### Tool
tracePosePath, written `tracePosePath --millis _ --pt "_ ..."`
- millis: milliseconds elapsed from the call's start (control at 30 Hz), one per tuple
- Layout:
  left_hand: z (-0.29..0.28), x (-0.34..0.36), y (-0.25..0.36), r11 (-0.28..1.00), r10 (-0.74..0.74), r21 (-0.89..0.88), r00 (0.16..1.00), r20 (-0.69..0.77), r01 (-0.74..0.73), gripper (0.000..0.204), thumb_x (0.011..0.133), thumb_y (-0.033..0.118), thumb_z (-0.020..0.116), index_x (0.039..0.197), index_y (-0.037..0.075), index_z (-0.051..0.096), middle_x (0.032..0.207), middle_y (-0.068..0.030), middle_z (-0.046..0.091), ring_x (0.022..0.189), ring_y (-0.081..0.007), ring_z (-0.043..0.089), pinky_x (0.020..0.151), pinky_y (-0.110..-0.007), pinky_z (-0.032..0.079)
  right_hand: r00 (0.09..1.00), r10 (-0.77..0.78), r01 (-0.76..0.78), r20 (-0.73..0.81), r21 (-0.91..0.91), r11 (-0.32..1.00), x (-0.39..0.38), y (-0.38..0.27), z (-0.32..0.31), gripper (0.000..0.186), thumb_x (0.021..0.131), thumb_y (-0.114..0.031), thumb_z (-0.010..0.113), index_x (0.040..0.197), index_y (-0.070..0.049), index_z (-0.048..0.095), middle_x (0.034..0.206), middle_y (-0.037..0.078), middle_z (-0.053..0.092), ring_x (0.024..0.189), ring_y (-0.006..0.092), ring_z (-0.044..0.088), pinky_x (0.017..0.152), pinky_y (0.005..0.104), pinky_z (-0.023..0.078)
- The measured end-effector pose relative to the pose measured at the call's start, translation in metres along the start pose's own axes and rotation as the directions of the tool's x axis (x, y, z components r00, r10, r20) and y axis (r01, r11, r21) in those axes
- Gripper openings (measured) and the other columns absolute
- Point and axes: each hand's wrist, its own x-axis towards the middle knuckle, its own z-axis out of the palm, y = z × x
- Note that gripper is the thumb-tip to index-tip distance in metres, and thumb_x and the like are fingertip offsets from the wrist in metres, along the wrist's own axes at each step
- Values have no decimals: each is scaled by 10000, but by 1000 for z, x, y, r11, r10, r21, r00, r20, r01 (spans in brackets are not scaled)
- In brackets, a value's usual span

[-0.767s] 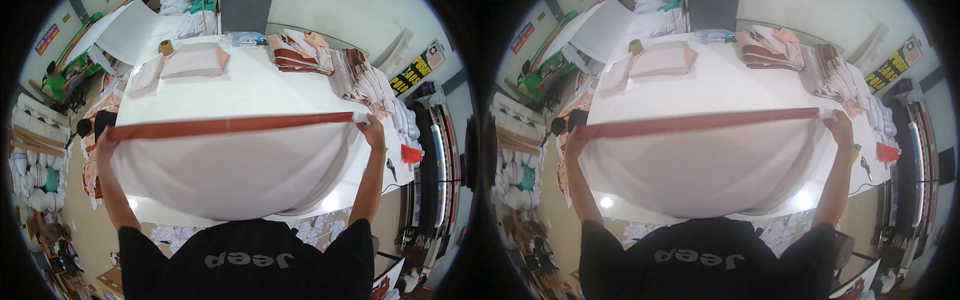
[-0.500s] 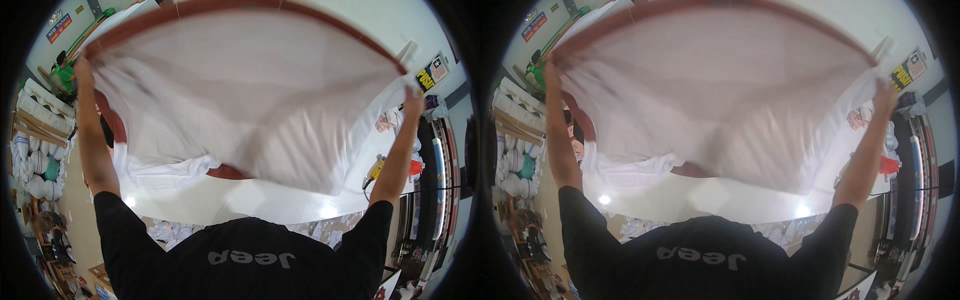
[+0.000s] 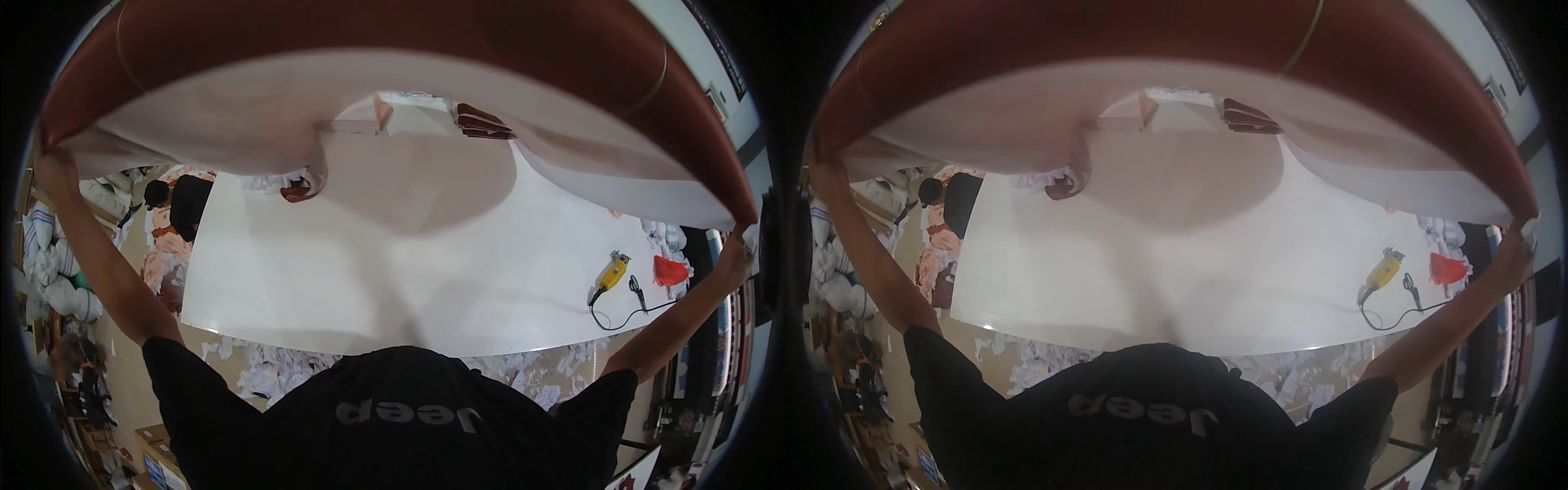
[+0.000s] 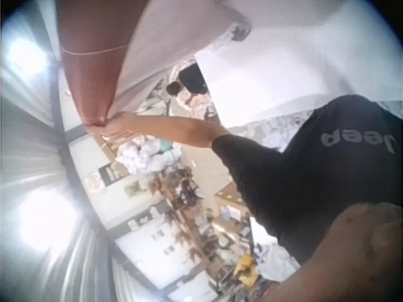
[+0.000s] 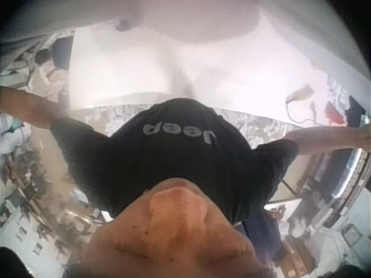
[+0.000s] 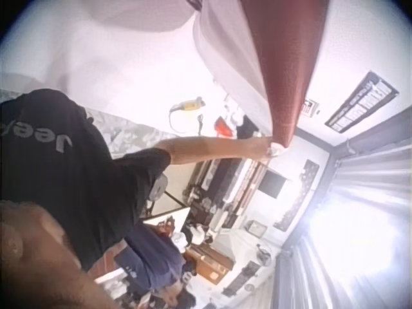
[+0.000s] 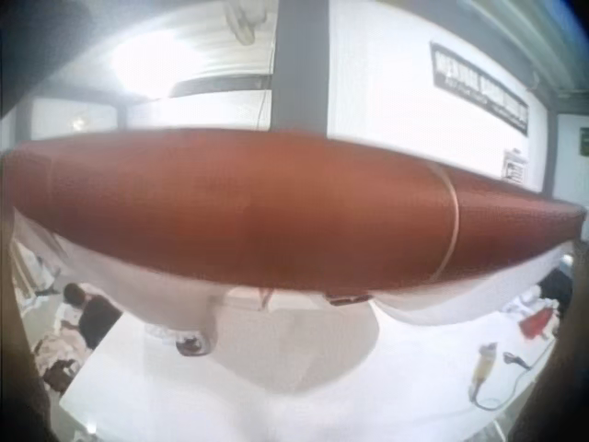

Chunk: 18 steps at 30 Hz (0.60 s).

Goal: The person lays out a large piece of maroon fabric on a white table, smooths it, and uses a yellow electric fabric cutter to trim the edges into rectangular pieces. The person repeatedly folds and cuts the fabric, stacking the cut pieces on the table.

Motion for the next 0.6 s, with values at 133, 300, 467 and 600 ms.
tracePosePath --millis 133,300,467,600 --pt "-36 -42 49 982 -152 -123 987 -48 145 432 1168 279 500 1469 -7 621 1516 -156 627 1335 -273 626 1209 -399 425 976 164 -199 146 274 941 -78 -31 -51 690 1086 -640 519 1434 -67 680 1322 196 758 1233 404 717 1059 499 562" --pt "-92 -168 68 810 -502 -163 810 302 563 575 1173 422 453 1463 -56 585 1563 -212 571 1397 -357 587 1219 -471 432 964 -47 -120 263 585 802 -165 15 -102 648 1096 -550 588 1453 -12 647 1365 207 718 1221 349 709 1079 458 547" --pt "-169 -210 58 735 -672 -165 738 -56 657 591 1166 440 485 1460 -63 580 1510 -206 611 1380 -335 610 1191 -481 472 359 68 -705 931 318 -634 -244 4 -107 527 1114 -341 621 1519 -10 552 1372 124 682 1254 284 662 1096 411 525" --pt "-230 -236 26 769 -630 81 773 -75 634 455 1123 330 635 1385 -42 645 1370 -162 700 1242 -279 692 1063 -419 569 390 206 -732 898 438 -522 -283 -41 -134 538 1126 -245 579 1608 -33 469 1487 164 582 1318 286 620 1090 435 530"
